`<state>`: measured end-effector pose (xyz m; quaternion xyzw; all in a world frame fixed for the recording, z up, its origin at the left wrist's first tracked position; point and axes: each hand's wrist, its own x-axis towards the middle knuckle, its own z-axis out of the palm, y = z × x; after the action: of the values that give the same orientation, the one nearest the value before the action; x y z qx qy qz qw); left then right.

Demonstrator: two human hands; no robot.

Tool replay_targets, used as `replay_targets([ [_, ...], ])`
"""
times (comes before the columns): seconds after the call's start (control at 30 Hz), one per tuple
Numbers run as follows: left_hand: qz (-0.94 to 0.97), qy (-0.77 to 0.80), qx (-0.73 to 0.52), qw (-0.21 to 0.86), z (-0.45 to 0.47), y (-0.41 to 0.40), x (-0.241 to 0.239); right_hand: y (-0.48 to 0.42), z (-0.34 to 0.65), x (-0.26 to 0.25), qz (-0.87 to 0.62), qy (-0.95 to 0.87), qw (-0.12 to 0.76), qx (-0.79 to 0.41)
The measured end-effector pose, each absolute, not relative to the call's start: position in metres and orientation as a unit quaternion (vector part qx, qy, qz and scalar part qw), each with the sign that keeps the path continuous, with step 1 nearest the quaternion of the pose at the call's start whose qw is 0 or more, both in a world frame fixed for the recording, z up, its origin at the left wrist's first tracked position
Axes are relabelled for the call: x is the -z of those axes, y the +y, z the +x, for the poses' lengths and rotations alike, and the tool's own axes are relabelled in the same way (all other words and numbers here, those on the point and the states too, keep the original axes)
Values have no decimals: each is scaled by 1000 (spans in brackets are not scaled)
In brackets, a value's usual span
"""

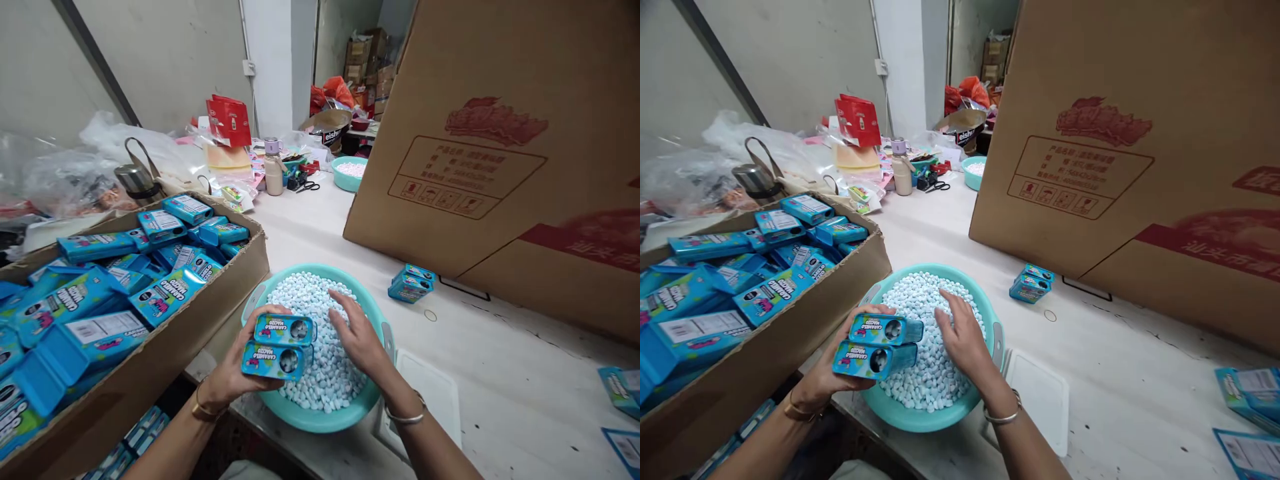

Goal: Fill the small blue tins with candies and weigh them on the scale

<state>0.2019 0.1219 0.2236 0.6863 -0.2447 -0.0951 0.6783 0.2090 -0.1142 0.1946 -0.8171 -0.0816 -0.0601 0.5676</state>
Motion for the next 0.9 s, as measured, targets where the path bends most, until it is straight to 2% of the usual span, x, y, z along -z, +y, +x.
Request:
replay_targets([
  [0.13, 663, -217, 91, 711, 197, 134, -221, -114, 198, -183, -941, -231, 248, -6],
  [0.2, 630, -167, 125, 748, 193, 135, -220, -104, 195, -184, -956, -245, 159, -6],
  [0.27, 617, -145, 153, 758, 188, 135, -221, -98, 198, -184, -965, -223, 140, -6],
  [0.33, 641, -167, 162, 731, 185, 134, -226, -97, 205, -183, -962, -180, 204, 0],
  [0.37, 658, -186, 164, 711, 184, 134, -229, -98, 209, -182, -950, -148, 275, 8],
  [0.47, 682, -227, 165, 675, 182, 132, -241, -104, 222, -182, -782, 22, 623, -19],
  [0.53, 693, -213, 180, 665, 181, 127, -249, -109, 228, -188, -624, 124, 769, -62],
  [0.63, 713, -174, 187, 653, 182, 114, -254, -112, 229, -209, -520, 163, 834, -84],
  [0.73, 729, -151, 160, 648, 189, 98, -251, -106, 224, -237, -307, 226, 923, -61],
  [0.8, 736, -140, 145, 647, 195, 87, -247, -96, 220, -252, -194, 254, 947, -16],
  [0.9, 740, -135, 134, 645, 203, 72, -243, -80, 217, -263, -255, 225, 937, 88],
])
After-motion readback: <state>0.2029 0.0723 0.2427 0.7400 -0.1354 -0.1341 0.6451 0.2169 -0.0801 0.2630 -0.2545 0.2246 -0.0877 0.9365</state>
